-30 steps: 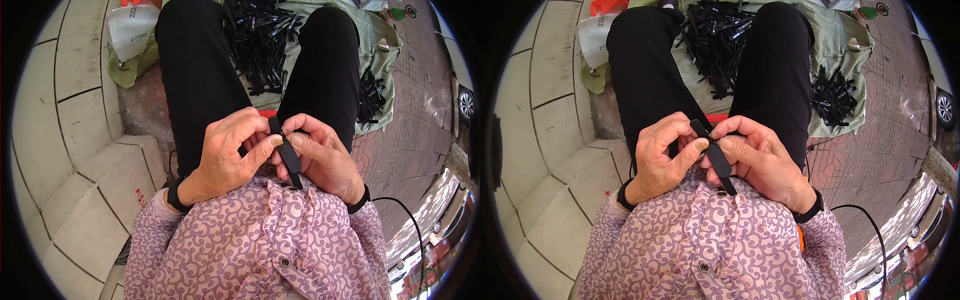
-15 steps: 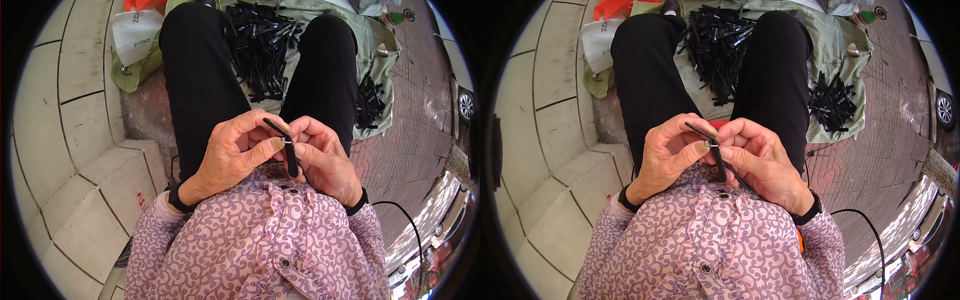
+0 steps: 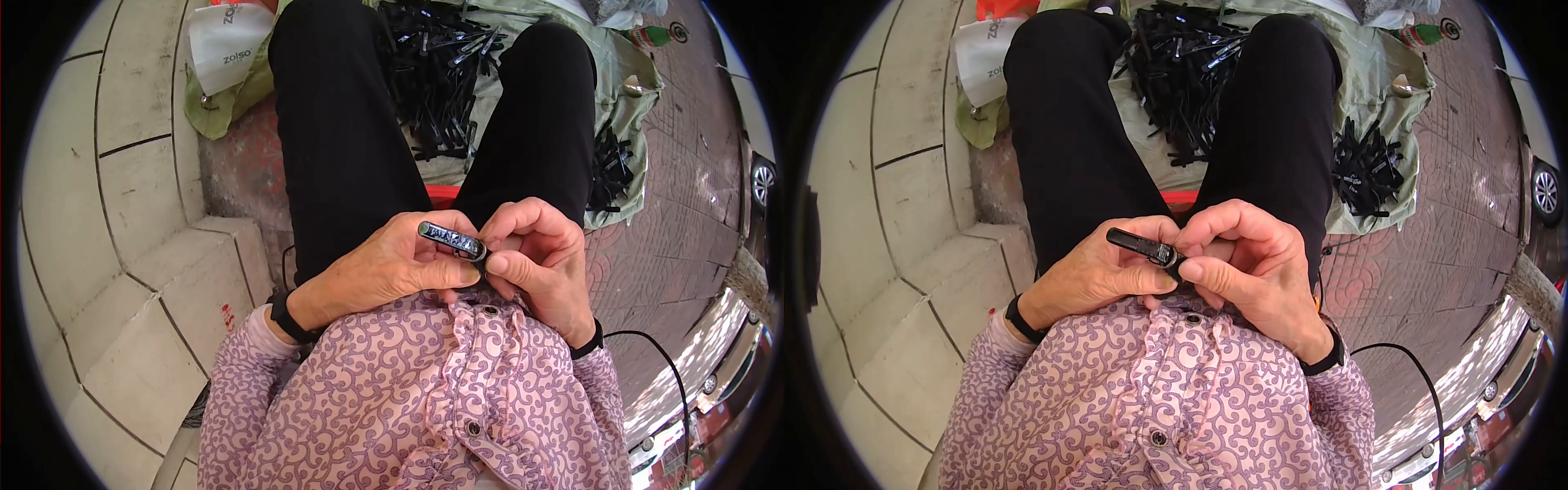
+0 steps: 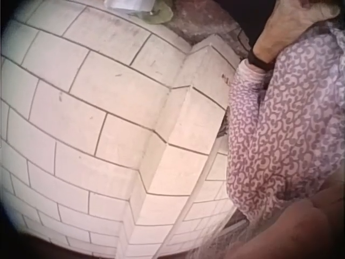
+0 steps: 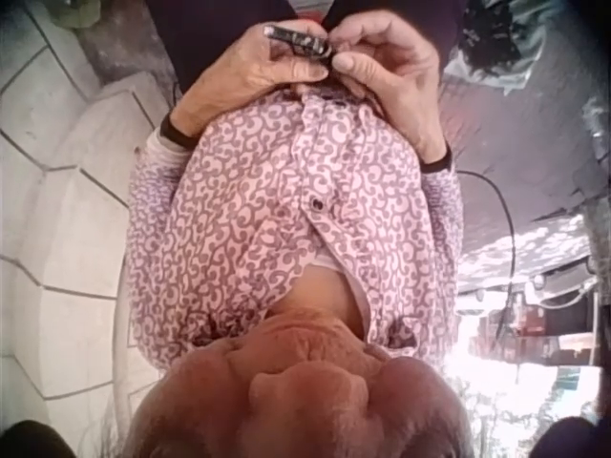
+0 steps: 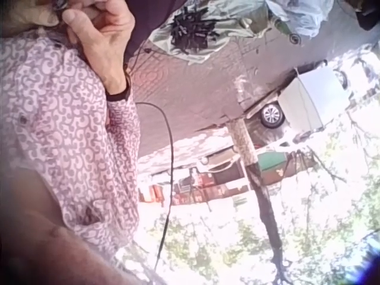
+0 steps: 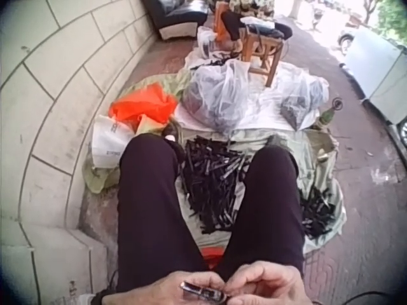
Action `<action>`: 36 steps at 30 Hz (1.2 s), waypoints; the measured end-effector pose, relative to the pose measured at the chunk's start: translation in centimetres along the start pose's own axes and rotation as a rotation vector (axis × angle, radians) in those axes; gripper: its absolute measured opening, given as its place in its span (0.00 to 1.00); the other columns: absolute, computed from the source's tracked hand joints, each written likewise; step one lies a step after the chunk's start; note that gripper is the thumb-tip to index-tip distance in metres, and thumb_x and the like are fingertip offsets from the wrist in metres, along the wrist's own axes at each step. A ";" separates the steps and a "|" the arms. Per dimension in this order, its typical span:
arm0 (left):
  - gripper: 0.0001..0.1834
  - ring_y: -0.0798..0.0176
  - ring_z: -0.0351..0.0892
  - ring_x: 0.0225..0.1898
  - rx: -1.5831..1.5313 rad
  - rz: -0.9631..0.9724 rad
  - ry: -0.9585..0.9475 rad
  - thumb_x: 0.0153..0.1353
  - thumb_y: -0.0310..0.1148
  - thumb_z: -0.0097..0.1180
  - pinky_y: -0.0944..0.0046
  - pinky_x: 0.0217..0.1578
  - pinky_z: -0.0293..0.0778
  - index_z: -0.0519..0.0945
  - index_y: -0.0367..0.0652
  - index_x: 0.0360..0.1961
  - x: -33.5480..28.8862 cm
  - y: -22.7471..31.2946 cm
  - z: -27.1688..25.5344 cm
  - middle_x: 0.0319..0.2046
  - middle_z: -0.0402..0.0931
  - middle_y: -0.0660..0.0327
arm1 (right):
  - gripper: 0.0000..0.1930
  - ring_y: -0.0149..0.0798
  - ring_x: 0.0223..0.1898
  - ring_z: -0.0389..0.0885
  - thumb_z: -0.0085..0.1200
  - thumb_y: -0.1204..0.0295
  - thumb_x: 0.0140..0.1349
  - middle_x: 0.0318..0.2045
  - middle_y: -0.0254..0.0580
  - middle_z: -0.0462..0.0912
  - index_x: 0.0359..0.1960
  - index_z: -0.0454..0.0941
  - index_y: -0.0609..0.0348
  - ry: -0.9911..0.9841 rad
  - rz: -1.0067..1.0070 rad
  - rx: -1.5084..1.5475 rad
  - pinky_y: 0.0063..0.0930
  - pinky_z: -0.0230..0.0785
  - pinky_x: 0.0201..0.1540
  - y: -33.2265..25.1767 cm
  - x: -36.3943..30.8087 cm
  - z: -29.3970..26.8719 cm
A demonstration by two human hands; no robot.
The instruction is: Assembling plastic buckles onto black straps.
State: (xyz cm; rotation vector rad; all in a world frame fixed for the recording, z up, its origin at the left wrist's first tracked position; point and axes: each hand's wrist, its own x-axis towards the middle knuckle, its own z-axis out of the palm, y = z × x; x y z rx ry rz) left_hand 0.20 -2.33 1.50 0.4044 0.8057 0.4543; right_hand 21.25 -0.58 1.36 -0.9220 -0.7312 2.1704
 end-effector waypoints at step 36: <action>0.22 0.75 0.72 0.26 0.001 0.268 0.077 0.63 0.35 0.63 0.75 0.28 0.70 0.77 0.35 0.55 -1.3 0.1 0.2 0.29 0.75 0.64 | 0.10 0.16 0.24 0.72 0.58 0.82 0.64 0.29 0.31 0.76 0.42 0.70 0.63 0.011 -0.089 -0.172 0.11 0.61 0.24 -0.3 0.0 0.8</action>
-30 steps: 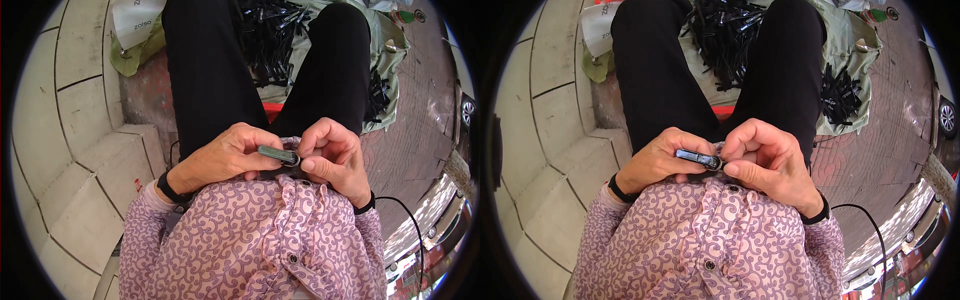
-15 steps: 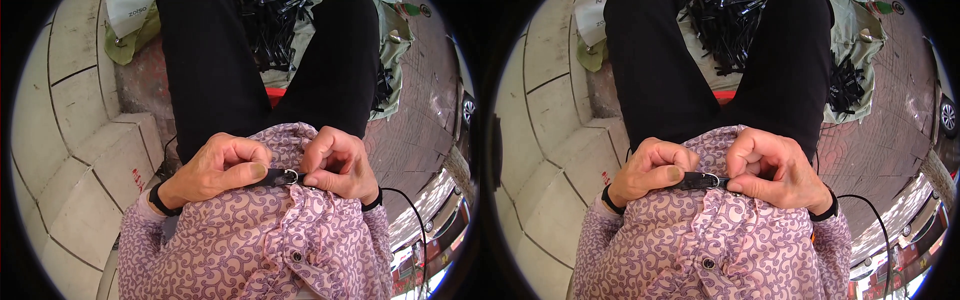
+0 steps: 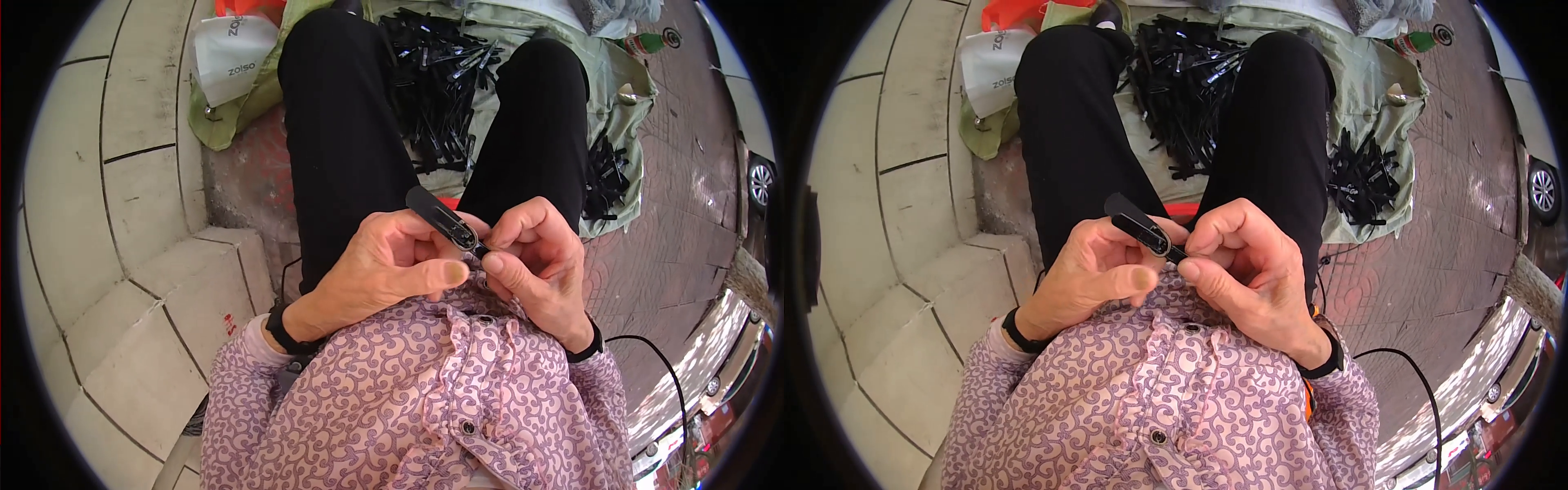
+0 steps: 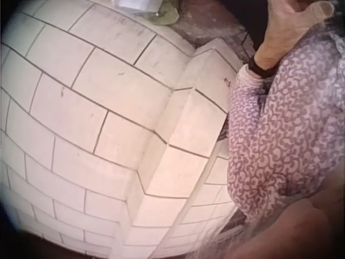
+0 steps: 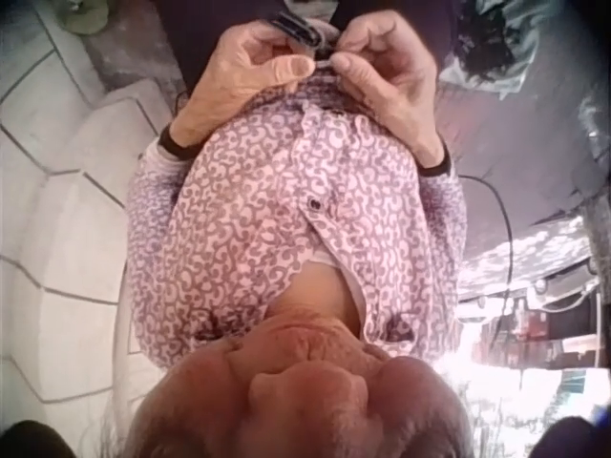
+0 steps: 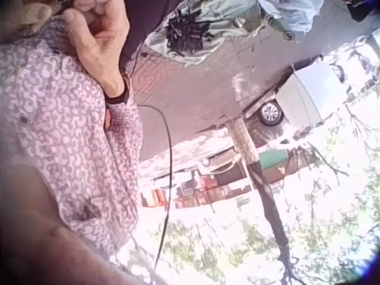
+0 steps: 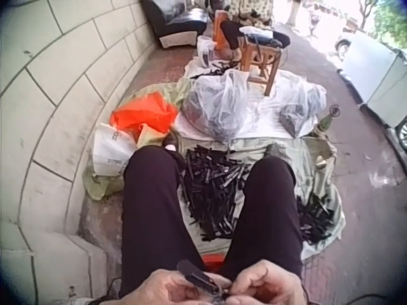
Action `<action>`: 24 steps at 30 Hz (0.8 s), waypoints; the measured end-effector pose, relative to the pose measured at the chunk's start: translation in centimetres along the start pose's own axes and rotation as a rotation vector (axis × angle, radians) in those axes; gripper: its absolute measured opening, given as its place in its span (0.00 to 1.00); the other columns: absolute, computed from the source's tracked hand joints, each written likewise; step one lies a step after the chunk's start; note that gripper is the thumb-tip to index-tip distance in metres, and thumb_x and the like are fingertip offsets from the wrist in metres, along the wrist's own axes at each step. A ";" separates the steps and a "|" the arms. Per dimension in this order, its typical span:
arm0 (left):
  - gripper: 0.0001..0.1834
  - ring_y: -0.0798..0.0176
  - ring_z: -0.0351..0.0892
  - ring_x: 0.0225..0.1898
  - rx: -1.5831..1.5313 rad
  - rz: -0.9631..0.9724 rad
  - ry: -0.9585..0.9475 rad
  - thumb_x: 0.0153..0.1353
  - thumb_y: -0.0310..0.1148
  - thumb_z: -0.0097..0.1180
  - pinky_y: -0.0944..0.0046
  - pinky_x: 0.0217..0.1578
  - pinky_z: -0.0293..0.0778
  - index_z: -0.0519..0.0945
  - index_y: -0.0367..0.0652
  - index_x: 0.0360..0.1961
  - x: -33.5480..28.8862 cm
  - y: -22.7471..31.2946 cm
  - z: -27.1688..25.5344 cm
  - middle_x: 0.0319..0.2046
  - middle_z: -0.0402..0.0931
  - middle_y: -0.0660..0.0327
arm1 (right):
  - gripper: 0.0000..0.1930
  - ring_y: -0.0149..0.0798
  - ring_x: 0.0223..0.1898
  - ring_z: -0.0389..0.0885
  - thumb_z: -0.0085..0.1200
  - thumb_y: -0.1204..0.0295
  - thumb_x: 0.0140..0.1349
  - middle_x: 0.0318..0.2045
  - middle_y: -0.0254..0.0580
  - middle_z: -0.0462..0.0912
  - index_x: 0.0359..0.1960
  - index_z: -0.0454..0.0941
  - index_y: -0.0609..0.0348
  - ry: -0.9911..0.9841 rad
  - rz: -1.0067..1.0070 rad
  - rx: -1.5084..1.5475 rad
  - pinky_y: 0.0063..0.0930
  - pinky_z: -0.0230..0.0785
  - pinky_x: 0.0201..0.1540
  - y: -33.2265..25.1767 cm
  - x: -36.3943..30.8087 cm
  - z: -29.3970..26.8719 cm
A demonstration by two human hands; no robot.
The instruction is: Assembling plastic buckles onto black straps.
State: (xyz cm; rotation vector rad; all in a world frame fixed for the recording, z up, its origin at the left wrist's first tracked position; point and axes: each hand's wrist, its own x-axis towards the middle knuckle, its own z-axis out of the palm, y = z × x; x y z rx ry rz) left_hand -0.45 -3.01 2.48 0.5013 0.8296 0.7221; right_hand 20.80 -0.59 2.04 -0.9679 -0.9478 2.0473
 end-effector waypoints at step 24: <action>0.08 0.74 0.77 0.26 0.241 0.191 0.194 0.62 0.26 0.63 0.75 0.27 0.74 0.83 0.34 0.41 2.2 0.7 1.2 0.34 0.83 0.58 | 0.13 0.22 0.20 0.72 0.58 0.81 0.63 0.26 0.36 0.76 0.43 0.66 0.63 0.095 0.052 0.058 0.14 0.63 0.20 -0.4 0.8 0.0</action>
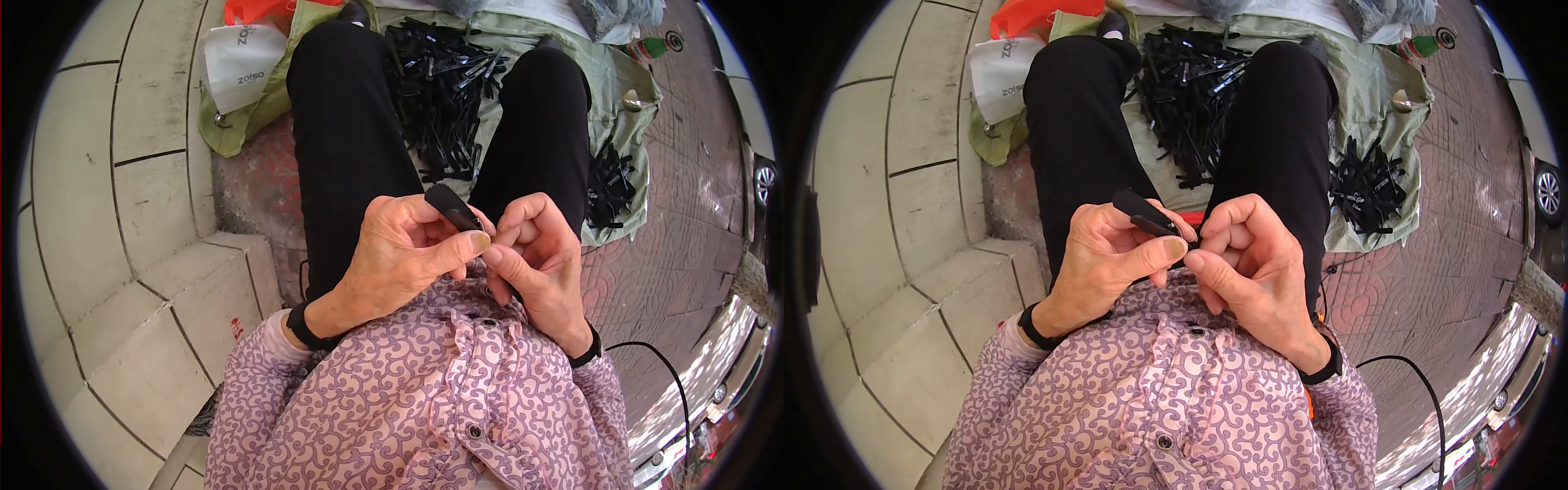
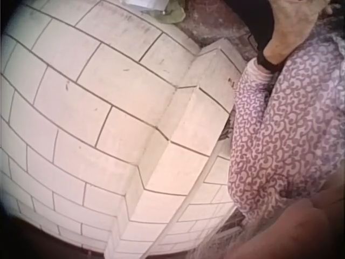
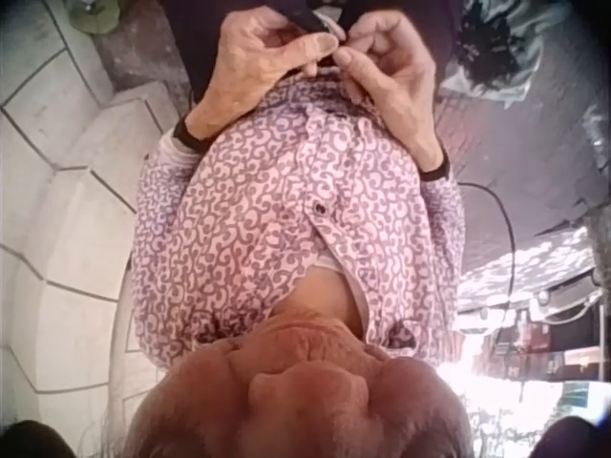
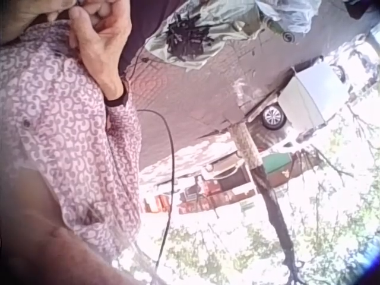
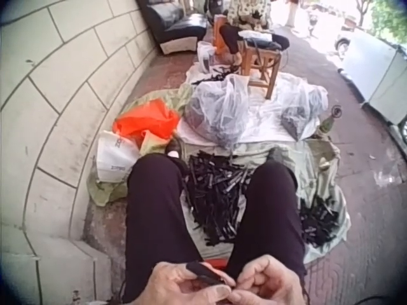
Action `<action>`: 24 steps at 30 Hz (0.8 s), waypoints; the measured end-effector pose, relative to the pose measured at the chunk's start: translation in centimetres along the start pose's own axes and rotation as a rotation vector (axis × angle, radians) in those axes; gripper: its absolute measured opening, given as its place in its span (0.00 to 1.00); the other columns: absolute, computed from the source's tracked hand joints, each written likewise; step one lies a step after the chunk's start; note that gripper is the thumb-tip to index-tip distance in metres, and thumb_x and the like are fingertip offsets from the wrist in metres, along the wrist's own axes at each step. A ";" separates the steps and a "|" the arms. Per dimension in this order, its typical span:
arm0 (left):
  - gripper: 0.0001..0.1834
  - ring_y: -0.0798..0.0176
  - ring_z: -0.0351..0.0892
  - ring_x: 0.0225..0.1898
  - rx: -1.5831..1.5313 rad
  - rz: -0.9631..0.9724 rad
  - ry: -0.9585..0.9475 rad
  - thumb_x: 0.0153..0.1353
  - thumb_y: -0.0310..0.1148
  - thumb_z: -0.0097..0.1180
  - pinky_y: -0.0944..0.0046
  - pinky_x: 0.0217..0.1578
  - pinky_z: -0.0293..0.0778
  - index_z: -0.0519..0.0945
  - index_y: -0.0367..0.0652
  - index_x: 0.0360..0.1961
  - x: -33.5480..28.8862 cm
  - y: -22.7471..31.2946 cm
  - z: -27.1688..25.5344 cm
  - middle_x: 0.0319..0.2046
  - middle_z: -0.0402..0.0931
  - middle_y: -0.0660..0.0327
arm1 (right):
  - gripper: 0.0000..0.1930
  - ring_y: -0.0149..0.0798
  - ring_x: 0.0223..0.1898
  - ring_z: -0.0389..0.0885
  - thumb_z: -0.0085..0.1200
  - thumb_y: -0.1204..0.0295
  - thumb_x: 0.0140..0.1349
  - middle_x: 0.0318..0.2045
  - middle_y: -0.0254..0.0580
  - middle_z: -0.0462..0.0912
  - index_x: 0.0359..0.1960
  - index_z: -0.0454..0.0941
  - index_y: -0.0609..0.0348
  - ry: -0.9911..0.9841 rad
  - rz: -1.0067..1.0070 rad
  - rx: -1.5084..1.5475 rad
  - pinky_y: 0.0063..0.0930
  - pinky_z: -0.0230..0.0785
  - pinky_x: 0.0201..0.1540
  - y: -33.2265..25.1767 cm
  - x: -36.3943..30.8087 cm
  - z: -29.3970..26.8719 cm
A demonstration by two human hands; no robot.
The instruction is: Assembling plastic buckles onto black straps.
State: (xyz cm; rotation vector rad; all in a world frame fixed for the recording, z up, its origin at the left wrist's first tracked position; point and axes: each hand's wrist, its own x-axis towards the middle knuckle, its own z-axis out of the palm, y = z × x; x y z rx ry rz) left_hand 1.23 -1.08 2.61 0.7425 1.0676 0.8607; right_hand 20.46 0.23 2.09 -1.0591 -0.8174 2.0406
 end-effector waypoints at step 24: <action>0.07 0.71 0.80 0.18 0.565 0.411 0.116 0.54 0.23 0.68 0.74 0.18 0.71 0.80 0.32 0.24 1.4 -1.5 1.2 0.20 0.77 0.61 | 0.08 0.18 0.22 0.70 0.58 0.77 0.66 0.27 0.33 0.81 0.44 0.81 0.65 0.087 -0.103 0.097 0.11 0.59 0.20 -1.2 0.8 0.0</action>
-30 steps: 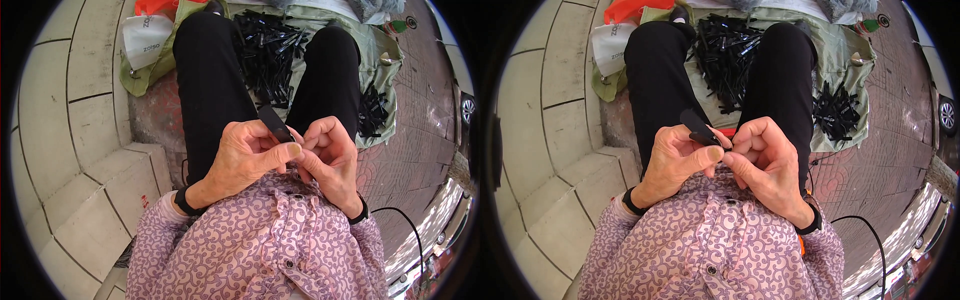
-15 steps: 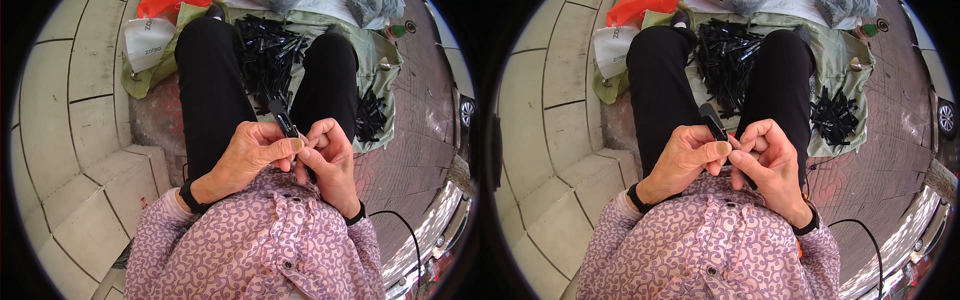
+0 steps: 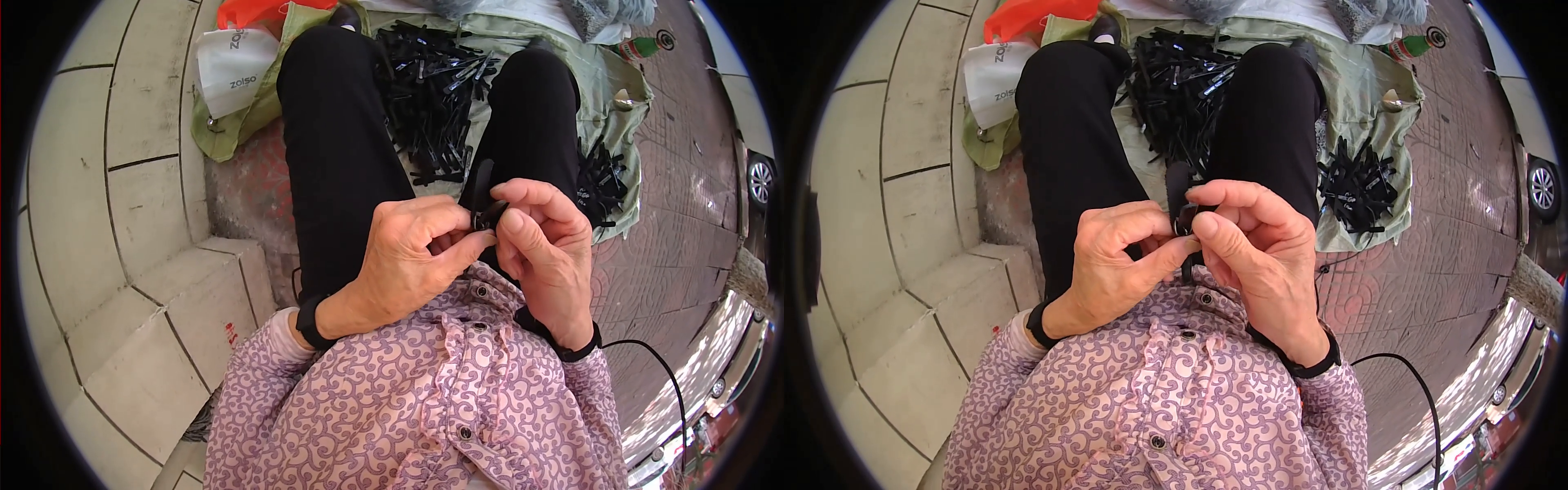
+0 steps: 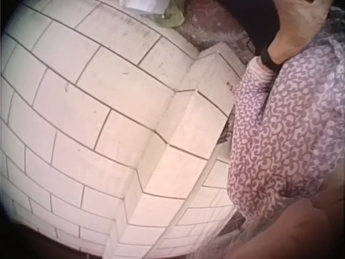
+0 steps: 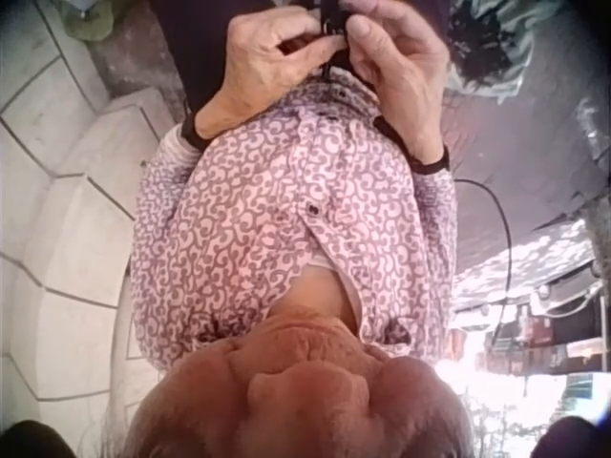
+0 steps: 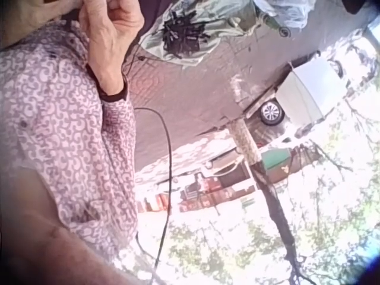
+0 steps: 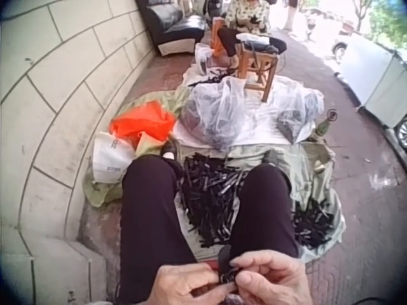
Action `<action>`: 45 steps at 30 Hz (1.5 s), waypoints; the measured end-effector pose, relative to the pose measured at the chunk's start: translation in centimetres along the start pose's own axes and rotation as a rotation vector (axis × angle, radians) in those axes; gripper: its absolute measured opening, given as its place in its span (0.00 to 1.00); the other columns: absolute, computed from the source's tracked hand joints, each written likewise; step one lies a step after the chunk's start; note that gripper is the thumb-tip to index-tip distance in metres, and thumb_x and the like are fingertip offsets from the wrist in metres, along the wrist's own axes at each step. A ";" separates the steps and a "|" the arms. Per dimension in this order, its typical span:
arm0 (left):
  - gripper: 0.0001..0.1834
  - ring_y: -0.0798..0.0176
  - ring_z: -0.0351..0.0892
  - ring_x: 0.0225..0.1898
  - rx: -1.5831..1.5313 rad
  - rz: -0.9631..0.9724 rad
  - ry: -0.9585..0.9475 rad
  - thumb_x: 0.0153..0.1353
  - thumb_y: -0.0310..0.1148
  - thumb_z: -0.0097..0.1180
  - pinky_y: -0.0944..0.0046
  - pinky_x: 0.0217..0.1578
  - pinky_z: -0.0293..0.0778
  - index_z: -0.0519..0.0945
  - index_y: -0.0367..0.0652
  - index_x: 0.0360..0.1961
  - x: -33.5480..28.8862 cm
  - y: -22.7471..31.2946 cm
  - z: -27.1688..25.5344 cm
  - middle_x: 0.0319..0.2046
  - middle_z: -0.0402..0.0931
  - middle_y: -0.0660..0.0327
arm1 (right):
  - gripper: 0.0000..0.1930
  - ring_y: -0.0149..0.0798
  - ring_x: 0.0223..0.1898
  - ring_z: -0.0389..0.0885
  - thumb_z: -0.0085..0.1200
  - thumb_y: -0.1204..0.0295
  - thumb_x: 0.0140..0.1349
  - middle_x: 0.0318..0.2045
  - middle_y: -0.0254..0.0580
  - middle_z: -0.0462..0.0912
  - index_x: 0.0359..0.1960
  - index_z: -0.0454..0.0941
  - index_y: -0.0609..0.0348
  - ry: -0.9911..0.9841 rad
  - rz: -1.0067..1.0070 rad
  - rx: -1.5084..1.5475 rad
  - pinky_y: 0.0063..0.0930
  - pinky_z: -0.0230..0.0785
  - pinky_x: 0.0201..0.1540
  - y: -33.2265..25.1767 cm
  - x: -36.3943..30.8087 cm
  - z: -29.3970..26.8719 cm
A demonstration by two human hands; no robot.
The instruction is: Assembling plastic buckles onto black straps.
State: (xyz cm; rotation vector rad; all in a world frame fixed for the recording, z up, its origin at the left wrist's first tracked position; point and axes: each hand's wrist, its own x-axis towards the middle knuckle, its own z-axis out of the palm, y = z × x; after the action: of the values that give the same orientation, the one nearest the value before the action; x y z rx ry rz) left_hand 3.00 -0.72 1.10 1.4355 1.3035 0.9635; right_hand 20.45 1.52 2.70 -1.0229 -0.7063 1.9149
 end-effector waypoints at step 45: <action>0.05 0.67 0.77 0.16 0.148 0.158 0.067 0.49 0.20 0.65 0.70 0.17 0.69 0.80 0.34 0.25 -1.2 0.7 0.0 0.19 0.76 0.60 | 0.05 0.29 0.21 0.80 0.61 0.78 0.63 0.26 0.41 0.82 0.35 0.76 0.64 0.052 0.222 0.187 0.20 0.75 0.24 1.0 -1.1 0.5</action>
State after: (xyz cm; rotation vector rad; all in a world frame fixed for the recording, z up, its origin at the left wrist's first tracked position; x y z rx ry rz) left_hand 3.01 -1.95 1.79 1.6525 1.3491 1.0444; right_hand 19.93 -0.02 2.61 -1.0632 -0.3875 2.0915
